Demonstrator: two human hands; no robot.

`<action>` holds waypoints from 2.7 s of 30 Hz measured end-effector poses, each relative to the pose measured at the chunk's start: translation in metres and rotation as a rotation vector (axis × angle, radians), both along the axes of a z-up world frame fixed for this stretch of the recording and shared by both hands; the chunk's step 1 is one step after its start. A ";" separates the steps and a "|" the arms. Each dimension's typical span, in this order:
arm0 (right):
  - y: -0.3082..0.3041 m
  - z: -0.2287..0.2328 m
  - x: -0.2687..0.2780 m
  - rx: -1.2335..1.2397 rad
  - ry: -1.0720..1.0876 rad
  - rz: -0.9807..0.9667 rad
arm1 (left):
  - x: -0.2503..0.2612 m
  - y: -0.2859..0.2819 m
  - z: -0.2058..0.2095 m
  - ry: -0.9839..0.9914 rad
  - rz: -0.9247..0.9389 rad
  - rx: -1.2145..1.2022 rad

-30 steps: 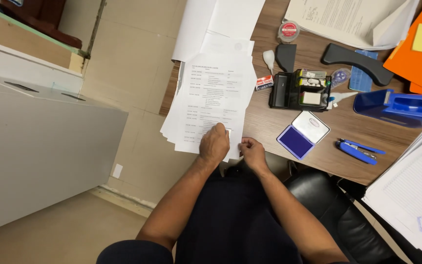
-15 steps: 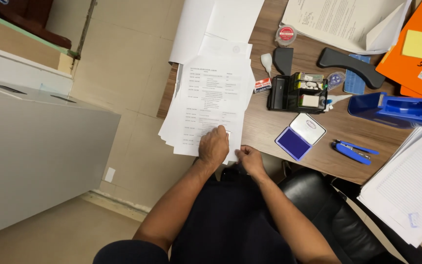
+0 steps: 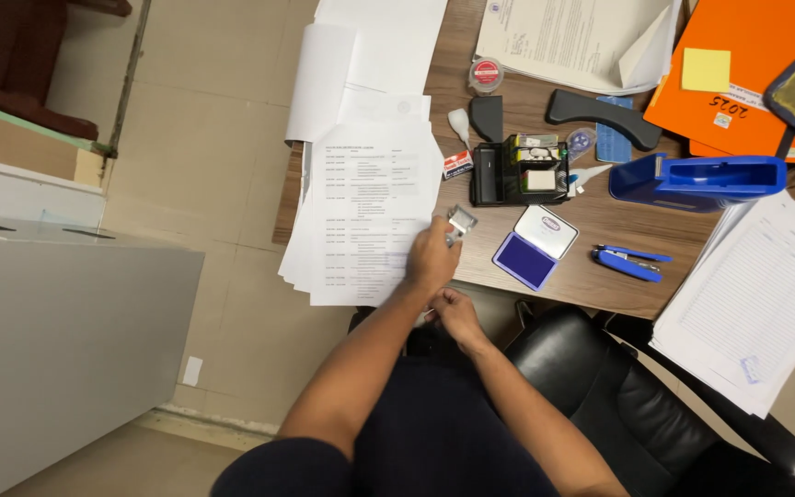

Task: Manually stamping a series of registration and program sheets with a rubber stamp.

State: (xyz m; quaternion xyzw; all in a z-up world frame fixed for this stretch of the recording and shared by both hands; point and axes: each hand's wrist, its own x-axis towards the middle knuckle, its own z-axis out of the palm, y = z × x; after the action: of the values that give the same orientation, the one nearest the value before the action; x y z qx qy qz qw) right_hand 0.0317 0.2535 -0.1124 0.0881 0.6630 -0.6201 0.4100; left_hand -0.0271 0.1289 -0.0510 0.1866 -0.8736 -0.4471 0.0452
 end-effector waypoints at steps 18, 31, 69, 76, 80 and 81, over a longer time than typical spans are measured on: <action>-0.026 0.044 -0.019 -0.205 -0.127 -0.101 | 0.130 -0.083 0.066 0.267 -0.322 -0.382; -0.060 0.058 -0.026 -0.472 -0.190 -0.320 | 0.075 -0.118 0.050 0.027 -0.291 0.395; -0.071 0.071 -0.039 -0.157 -0.135 -0.387 | 0.041 -0.193 0.065 0.238 -0.417 -0.014; -0.072 0.081 -0.048 -0.186 -0.118 -0.369 | 0.039 -0.173 0.044 -0.078 -0.293 0.163; -0.070 0.095 -0.068 -0.080 -0.065 -0.302 | 0.011 -0.224 0.086 -0.222 -0.110 0.299; -0.065 0.095 -0.061 -0.058 -0.059 -0.293 | 0.018 -0.227 0.087 -0.158 -0.194 0.274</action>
State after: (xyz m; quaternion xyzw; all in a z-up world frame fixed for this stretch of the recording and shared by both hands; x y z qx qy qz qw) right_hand -0.0295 0.1885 -0.0169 0.1904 0.6125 -0.6893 0.3368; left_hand -0.0091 -0.0976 0.0360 0.1406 -0.8192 -0.5482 -0.0929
